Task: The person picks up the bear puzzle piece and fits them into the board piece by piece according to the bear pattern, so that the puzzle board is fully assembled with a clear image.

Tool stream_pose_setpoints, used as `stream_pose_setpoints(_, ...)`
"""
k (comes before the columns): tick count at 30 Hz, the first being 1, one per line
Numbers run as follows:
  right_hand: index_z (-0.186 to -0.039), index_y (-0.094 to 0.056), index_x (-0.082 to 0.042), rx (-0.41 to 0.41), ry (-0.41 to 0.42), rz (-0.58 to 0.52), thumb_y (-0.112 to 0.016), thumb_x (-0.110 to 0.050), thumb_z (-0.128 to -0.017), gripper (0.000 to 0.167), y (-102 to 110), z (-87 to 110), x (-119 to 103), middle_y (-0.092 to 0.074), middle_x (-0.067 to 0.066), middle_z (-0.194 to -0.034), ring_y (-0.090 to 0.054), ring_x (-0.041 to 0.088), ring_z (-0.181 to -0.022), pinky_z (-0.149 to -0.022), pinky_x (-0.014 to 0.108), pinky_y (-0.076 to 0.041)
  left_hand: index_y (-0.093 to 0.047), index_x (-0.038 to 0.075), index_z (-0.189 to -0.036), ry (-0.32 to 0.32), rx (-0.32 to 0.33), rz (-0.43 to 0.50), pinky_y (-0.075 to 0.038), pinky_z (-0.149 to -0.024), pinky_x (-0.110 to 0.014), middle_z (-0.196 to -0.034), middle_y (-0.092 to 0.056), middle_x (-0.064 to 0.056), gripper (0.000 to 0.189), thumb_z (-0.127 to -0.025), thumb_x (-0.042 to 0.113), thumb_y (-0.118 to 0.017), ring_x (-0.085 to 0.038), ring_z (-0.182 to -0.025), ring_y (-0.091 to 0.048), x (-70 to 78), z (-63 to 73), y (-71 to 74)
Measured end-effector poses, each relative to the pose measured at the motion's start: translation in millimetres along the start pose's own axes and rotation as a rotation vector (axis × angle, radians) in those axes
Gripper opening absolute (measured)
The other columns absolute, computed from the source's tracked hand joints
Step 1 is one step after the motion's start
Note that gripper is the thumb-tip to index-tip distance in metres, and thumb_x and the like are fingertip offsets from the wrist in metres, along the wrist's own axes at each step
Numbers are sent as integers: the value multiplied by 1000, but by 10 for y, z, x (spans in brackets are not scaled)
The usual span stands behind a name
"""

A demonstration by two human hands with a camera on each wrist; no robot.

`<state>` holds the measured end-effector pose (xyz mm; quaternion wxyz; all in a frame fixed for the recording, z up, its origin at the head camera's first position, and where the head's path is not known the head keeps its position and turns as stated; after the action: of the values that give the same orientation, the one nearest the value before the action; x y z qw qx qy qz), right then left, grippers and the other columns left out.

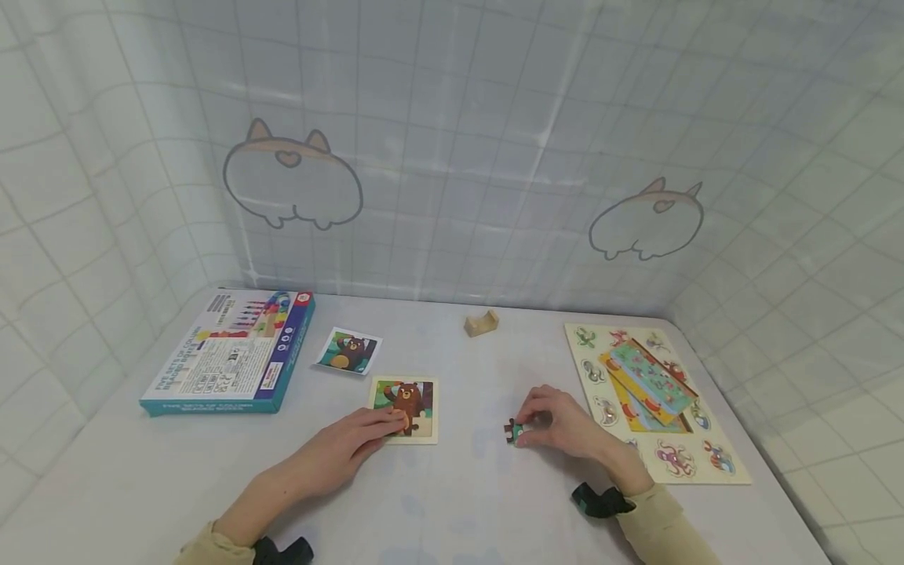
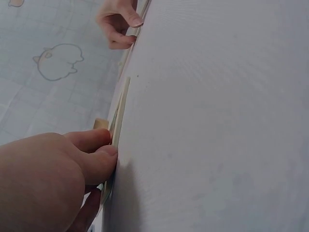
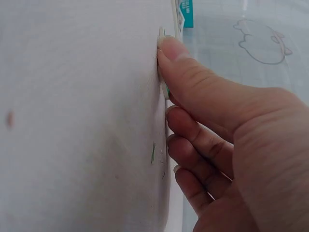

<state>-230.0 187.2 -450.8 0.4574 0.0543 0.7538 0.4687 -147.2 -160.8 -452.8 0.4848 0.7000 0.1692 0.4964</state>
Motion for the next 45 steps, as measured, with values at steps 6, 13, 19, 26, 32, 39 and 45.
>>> stream_pose_setpoints(6, -91, -76, -25, -5, -4, -5, -87, -31, -76, 20, 10, -2, -61, -64, -12, -92, -56, 7, -89, -83, 26, -48, -55, 24, -144, 9, -8, 5, -40, -113, -51, -150, -51, 7, 41, -104, 15, -54, -27, -141, -45, 0, 2, 7)
stream_pose_setpoints(13, -90, -76, -24, 2, 17, 23, -88, -29, -76, 20, 14, 1, -84, -64, -12, -92, -56, 5, -90, -83, 26, -49, -55, 25, -144, 21, -14, 10, -38, -115, -52, -150, -51, 7, 42, -104, 15, -54, -27, -141, -45, -5, 0, 2)
stream_pose_setpoints(19, -92, -75, -24, -13, 26, -1, -86, -29, -78, 18, 5, 7, -89, -64, -12, -93, -56, 5, -91, -84, 25, -50, -55, 25, -144, 21, -16, 7, -37, -115, -52, -150, -51, 7, 42, -104, 15, -54, -27, -142, -44, -4, 0, -3)
stream_pose_setpoints(26, -96, -74, -22, -12, 55, -58, -82, -30, -82, 18, -14, 0, -81, -65, -8, -96, -58, 11, -92, -84, 25, -51, -55, 25, -144, 18, -12, 12, -36, -115, -53, -150, -51, 6, 42, -103, 14, -54, -27, -142, -44, -3, 2, 1)
stream_pose_setpoints(32, -98, -73, -20, 25, 115, -63, -80, -25, -85, 16, -33, -32, -137, -65, -6, -96, -57, 10, -93, -84, 24, -50, -55, 24, -144, 8, -16, 8, -34, -117, -53, -151, -50, 7, 42, -104, 14, -53, -26, -142, -44, -5, 5, 8)
stream_pose_setpoints(39, -99, -73, -16, 25, 152, -56, -79, -27, -87, 17, -145, -244, -379, -65, 0, -95, -58, 14, -92, -81, 30, -52, -54, 24, -145, -3, 2, -17, -40, -113, -51, -151, -50, 5, 43, -103, 14, -54, -27, -141, -44, -10, 19, 24)
stream_pose_setpoints(45, -98, -73, -13, -20, 136, -43, -79, -26, -87, 18, -277, -472, -611, -65, 4, -94, -58, 19, -92, -81, 36, -53, -52, 26, -146, -1, -16, -25, -40, -113, -51, -152, -48, 6, 44, -104, 15, -53, -27, -142, -43, -5, 10, 1)
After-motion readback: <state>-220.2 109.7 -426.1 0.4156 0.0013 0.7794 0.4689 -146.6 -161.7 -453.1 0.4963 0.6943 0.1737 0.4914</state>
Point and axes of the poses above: each hand's wrist, its own z-axis away from the middle knuckle, its own y-axis out of the back of the hand, x = y × z, the point moved 4 cm from there along -z, towards the middle knuckle
